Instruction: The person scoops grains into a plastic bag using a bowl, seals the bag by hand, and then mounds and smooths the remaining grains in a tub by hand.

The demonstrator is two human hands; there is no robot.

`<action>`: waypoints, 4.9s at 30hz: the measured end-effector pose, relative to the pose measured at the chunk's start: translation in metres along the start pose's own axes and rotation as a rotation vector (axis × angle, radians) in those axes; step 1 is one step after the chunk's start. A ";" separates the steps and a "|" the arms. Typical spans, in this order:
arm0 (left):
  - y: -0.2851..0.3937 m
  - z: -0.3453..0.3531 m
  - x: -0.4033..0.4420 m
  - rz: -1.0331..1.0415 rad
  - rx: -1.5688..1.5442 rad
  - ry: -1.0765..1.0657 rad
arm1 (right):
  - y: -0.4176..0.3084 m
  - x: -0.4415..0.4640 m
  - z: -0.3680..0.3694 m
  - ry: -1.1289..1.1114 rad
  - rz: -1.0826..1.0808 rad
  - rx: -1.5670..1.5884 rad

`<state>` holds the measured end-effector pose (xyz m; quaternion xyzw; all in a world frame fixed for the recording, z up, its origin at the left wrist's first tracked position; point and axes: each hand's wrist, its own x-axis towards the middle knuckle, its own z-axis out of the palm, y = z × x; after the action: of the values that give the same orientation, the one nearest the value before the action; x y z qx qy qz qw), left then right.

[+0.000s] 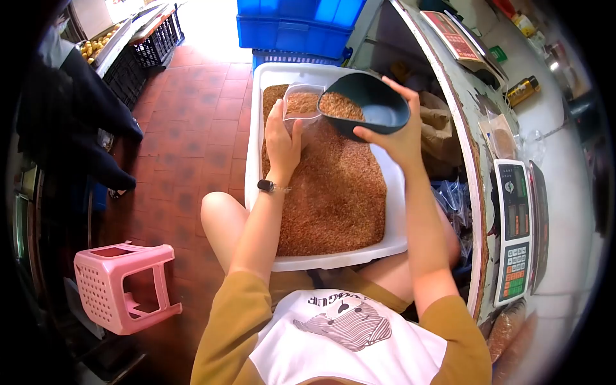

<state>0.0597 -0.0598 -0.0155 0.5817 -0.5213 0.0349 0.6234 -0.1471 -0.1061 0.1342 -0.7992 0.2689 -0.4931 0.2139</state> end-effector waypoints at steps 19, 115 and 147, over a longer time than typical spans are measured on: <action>0.002 0.001 -0.004 0.013 0.042 0.000 | -0.038 0.098 0.020 -0.605 -0.145 -0.450; -0.001 -0.012 0.008 -0.128 0.028 0.068 | 0.113 -0.041 0.011 -0.201 0.549 -0.253; 0.062 -0.065 0.067 0.108 0.227 -0.239 | 0.083 0.037 0.067 -0.073 0.530 0.422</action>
<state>0.0899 -0.0280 0.0877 0.6194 -0.6151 0.0575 0.4845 -0.0909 -0.1879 0.0799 -0.6568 0.3515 -0.4362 0.5047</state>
